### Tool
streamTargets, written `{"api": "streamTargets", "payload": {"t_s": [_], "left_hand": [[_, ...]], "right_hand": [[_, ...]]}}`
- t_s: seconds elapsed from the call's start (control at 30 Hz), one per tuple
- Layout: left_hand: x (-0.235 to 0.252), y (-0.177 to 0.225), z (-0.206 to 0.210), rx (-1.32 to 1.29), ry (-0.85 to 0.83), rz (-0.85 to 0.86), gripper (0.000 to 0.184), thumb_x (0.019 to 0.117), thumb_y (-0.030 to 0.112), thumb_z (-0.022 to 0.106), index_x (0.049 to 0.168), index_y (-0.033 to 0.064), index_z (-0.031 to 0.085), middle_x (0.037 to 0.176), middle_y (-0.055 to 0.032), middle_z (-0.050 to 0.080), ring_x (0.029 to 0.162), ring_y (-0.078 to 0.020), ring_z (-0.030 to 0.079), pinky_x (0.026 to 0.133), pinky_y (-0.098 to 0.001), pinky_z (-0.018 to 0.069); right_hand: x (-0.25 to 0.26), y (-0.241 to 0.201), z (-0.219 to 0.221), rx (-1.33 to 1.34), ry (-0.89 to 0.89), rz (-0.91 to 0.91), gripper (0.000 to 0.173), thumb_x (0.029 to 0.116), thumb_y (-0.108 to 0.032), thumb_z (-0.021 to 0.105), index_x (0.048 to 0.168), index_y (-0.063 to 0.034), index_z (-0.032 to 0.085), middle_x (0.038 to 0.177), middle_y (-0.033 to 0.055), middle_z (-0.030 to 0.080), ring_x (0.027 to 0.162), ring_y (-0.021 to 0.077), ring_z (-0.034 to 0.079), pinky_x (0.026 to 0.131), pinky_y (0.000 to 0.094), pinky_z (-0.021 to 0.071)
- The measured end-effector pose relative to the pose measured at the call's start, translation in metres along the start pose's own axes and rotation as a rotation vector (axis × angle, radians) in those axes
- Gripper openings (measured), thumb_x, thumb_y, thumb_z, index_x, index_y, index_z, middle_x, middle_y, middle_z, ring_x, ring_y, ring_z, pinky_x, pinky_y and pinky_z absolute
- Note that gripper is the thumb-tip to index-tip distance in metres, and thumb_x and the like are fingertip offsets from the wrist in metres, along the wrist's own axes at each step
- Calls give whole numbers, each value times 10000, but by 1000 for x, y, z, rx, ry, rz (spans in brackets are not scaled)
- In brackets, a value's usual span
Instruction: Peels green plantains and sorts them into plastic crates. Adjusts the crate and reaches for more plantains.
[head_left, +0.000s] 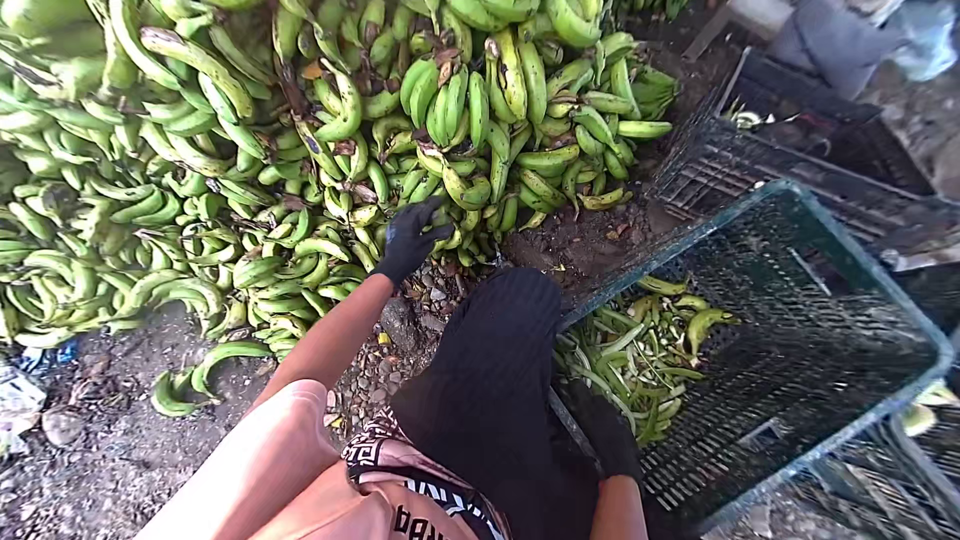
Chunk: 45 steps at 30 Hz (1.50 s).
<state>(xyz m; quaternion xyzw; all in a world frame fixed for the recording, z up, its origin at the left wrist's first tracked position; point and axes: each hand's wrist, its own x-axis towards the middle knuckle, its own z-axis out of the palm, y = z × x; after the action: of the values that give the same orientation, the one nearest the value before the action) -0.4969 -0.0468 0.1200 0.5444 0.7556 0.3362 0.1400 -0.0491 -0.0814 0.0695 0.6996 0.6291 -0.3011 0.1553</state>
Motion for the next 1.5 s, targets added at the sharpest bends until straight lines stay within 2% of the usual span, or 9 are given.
{"api": "streamTargets", "payload": {"t_s": [0.23, 0.3, 0.37, 0.43, 0.57, 0.93, 1.13, 1.33, 1.5], "left_hand": [[63, 157, -9, -1143, 138, 194, 426, 1012, 268, 563, 1341, 3, 505, 1174, -98, 632, 1067, -186, 635, 921, -395, 567], [54, 202, 19, -1509, -181, 43, 539, 1048, 405, 431, 1513, 149, 338, 1261, -127, 593, 1120, -294, 625, 896, -545, 560], [40, 240, 58, -1677, -477, -174, 355, 1075, 413, 387, 1363, 210, 429, 1120, -68, 632, 1009, -244, 661, 838, -496, 577], [35, 266, 100, -1584, -588, -253, 297, 1088, 358, 412, 1229, 126, 532, 921, -47, 612, 811, -176, 633, 730, -393, 579], [30, 303, 148, -1409, -701, -197, 222, 1087, 219, 427, 1228, 78, 524, 927, -24, 613, 767, -88, 615, 686, -269, 560], [-12, 295, 211, -1008, -251, 162, 604, 932, 149, 735, 1465, 59, 465, 1302, -75, 629, 1099, -93, 641, 957, -298, 552], [-28, 294, 211, -865, -297, 292, 464, 980, 232, 675, 1406, 125, 525, 1157, -21, 642, 900, -35, 608, 803, -239, 537], [-28, 297, 211, -911, -261, 312, 478, 984, 263, 688, 1426, 186, 523, 1203, -6, 666, 957, -85, 661, 794, -297, 586], [-1, 308, 201, -961, -377, 225, 554, 1103, 358, 318, 1525, -2, 325, 1131, -67, 655, 934, -76, 652, 880, -273, 559]], "right_hand": [[-4, 5, -11, 171, 43, 1, 673, 1062, -613, 331, 1352, -83, 628, 1299, 214, 657, 1205, 403, 623, 1000, 661, 452], [-6, 9, -14, 391, 94, -4, 667, 1062, -615, 335, 1372, -86, 598, 1208, 216, 674, 1050, 383, 673, 900, 629, 512], [-7, 13, -25, 643, 135, 33, 637, 1059, -587, 404, 1449, -100, 534, 1164, 217, 673, 929, 358, 686, 789, 575, 557], [-13, 15, -41, 887, 220, 6, 549, 1077, -508, 429, 1393, -69, 520, 902, 119, 620, 672, 214, 597, 588, 412, 530], [-32, 18, -83, 1345, 282, -213, 497, 1126, -359, 241, 1310, 27, 495, 803, 43, 653, 665, 142, 665, 643, 333, 604], [-13, -18, -106, 1431, 323, -275, 515, 1119, -396, 280, 1281, 45, 491, 675, 30, 591, 554, 121, 618, 577, 296, 584], [-51, -34, -127, 1332, 971, -778, 609, 1074, -539, 364, 1279, 10, 534, 709, -22, 632, 576, 63, 610, 545, 270, 562], [22, -7, -53, 1397, -15, 25, 676, 1088, -588, 221, 1234, -9, 538, 792, 105, 578, 624, 221, 618, 595, 416, 582], [7, 3, -97, 1001, 388, -191, 492, 1124, -380, 330, 1406, -24, 520, 1078, 161, 685, 929, 257, 689, 850, 473, 566]]}}
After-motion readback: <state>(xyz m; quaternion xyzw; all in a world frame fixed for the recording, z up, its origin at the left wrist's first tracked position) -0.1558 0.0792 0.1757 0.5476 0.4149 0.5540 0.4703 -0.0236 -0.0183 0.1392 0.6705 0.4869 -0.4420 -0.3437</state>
